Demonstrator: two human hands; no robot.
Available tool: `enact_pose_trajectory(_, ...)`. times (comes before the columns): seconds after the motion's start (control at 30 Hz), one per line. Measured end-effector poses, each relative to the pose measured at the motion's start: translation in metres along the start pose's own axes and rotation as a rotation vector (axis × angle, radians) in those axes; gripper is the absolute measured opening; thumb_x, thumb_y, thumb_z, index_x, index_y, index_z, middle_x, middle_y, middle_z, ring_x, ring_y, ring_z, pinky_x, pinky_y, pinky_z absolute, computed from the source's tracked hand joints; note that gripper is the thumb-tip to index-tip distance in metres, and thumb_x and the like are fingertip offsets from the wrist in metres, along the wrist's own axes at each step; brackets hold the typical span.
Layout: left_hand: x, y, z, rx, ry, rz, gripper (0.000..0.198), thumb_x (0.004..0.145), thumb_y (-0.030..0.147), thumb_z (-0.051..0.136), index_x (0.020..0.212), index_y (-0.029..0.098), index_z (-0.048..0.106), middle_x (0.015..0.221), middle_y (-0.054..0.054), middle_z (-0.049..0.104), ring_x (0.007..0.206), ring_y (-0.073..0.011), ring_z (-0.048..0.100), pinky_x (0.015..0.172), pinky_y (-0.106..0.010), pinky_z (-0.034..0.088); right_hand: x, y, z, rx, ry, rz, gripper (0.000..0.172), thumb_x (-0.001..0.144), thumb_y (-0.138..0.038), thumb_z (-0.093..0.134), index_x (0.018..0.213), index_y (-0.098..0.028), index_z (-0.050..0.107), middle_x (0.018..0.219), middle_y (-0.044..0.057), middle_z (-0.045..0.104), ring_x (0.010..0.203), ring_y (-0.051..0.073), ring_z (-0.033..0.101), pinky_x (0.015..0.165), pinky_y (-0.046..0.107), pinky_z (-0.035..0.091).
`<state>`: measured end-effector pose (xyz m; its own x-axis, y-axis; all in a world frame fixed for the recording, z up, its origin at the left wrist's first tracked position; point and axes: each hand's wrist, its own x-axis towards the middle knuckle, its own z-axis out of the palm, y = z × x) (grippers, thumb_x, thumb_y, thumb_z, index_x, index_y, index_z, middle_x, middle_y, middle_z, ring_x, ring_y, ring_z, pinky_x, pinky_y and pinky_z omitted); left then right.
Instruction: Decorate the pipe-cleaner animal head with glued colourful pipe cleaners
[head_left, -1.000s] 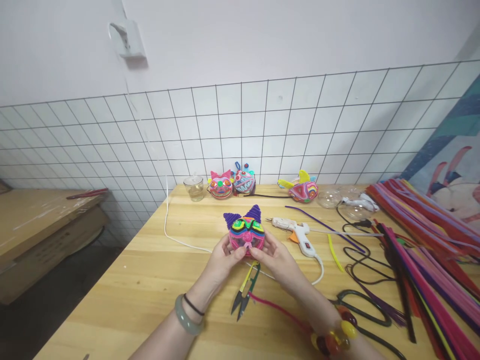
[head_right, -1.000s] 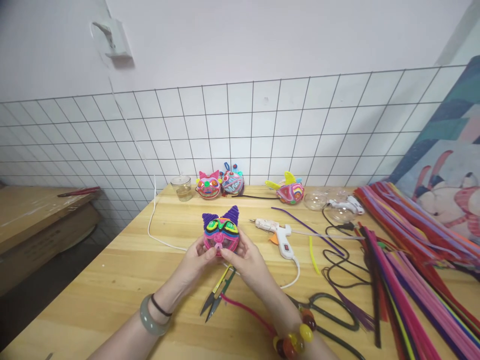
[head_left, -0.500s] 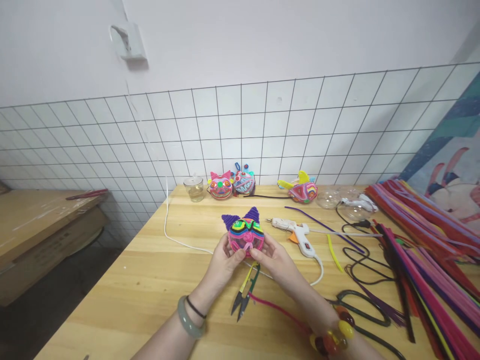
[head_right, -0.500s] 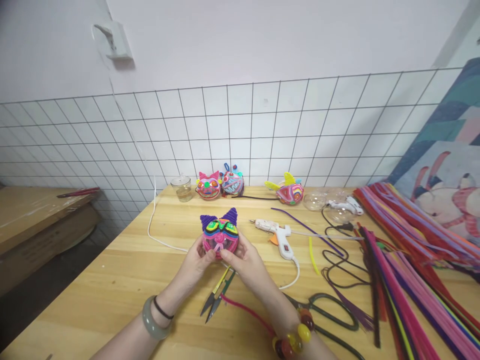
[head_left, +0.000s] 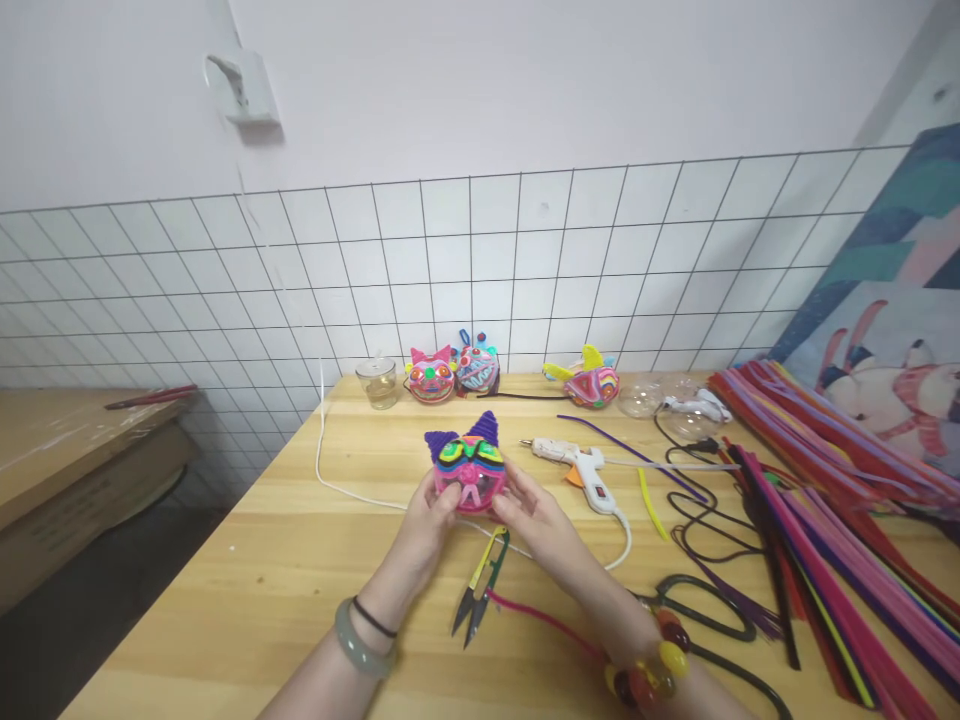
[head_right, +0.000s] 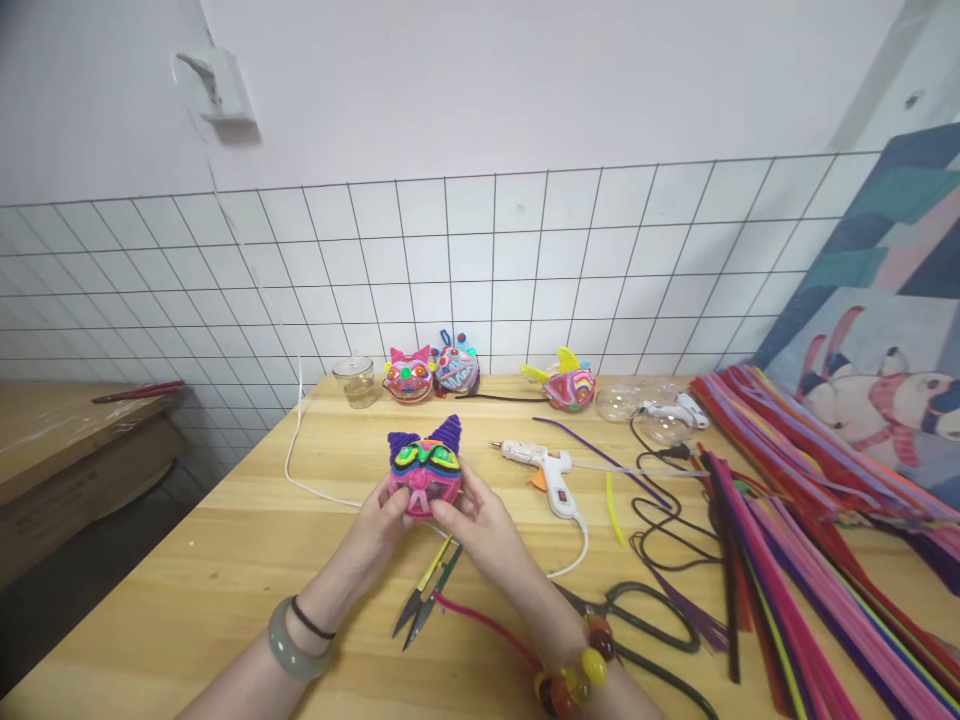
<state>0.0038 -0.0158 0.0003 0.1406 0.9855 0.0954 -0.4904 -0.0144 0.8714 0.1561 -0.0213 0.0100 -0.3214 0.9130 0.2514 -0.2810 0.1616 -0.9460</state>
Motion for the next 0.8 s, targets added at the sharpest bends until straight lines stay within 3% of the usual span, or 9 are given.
enact_pose_trajectory(0.07, 0.001, 0.006, 0.000, -0.052, 0.014, -0.002, 0.049, 0.067, 0.044, 0.076, 0.105, 0.014, 0.065, 0.107, -0.013, 0.070, 0.098, -0.0254, 0.064, 0.087, -0.038, 0.050, 0.000, 0.002, 0.000, -0.203, 0.076, 0.023, 0.067, 0.083, -0.055, 0.057, 0.138, -0.020, 0.042, 0.137, 0.013, 0.054, 0.114, 0.024, 0.060, 0.092, 0.038, 0.051)
enact_pose_trajectory(0.17, 0.004, 0.014, -0.004, -0.127, 0.121, -0.008, 0.041, 0.069, 0.042, 0.075, 0.100, 0.017, 0.065, 0.099, -0.008, 0.072, 0.089, -0.0213, 0.066, 0.077, -0.034, 0.053, -0.001, 0.003, -0.003, -0.628, 0.224, 0.079, 0.060, 0.093, -0.047, 0.038, 0.142, -0.013, 0.034, 0.135, 0.019, 0.053, 0.098, 0.022, 0.068, 0.076, 0.035, 0.057)
enact_pose_trajectory(0.27, 0.007, 0.016, -0.009, -0.200, 0.175, -0.027, 0.036, 0.069, 0.035, 0.077, 0.097, 0.018, 0.063, 0.096, -0.005, 0.073, 0.086, -0.0203, 0.068, 0.077, -0.036, 0.055, -0.002, -0.010, -0.013, -0.889, 0.286, 0.112, 0.045, 0.091, -0.036, 0.044, 0.130, -0.014, 0.050, 0.127, 0.017, 0.058, 0.092, 0.022, 0.068, 0.081, 0.036, 0.054)
enact_pose_trajectory(0.37, 0.008, 0.013, -0.012, -0.219, 0.182, -0.032, 0.036, 0.066, 0.029, 0.079, 0.095, 0.018, 0.061, 0.091, -0.005, 0.073, 0.083, -0.0204, 0.069, 0.078, -0.038, 0.055, -0.004, -0.036, -0.040, -1.172, 0.319, 0.185, 0.032, 0.086, -0.026, 0.049, 0.114, -0.016, 0.062, 0.120, 0.015, 0.062, 0.108, 0.029, 0.059, 0.096, 0.042, 0.042)
enact_pose_trajectory(0.5, 0.007, 0.009, -0.011, -0.255, 0.171, -0.018, 0.044, 0.062, 0.026, 0.083, 0.096, 0.018, 0.058, 0.093, -0.005, 0.073, 0.084, -0.0209, 0.069, 0.079, -0.039, 0.055, -0.007, -0.062, -0.093, -1.499, 0.440, 0.412, 0.025, 0.083, -0.016, 0.049, 0.099, -0.010, 0.067, 0.108, 0.025, 0.064, 0.108, 0.040, 0.058, 0.089, 0.051, 0.041)
enact_pose_trajectory(0.63, 0.007, 0.007, -0.007, -0.278, 0.171, 0.001, 0.051, 0.058, 0.029, 0.085, 0.098, 0.019, 0.056, 0.096, -0.006, 0.071, 0.084, -0.0219, 0.069, 0.078, -0.040, 0.055, -0.012, -0.053, -0.131, -1.666, 0.482, 0.597, 0.024, 0.080, -0.010, 0.045, 0.084, -0.008, 0.068, 0.092, 0.028, 0.068, 0.094, 0.040, 0.065, 0.074, 0.048, 0.047)
enact_pose_trajectory(0.8, 0.004, 0.007, -0.005, -0.267, 0.134, 0.032, 0.059, 0.056, 0.031, 0.086, 0.104, 0.018, 0.054, 0.103, -0.009, 0.069, 0.089, -0.0239, 0.068, 0.079, -0.039, 0.054, -0.023, -0.030, -0.146, -1.719, 0.428, 0.588, 0.023, 0.074, -0.004, 0.046, 0.073, -0.011, 0.068, 0.083, 0.024, 0.072, 0.080, 0.034, 0.070, 0.063, 0.040, 0.050)
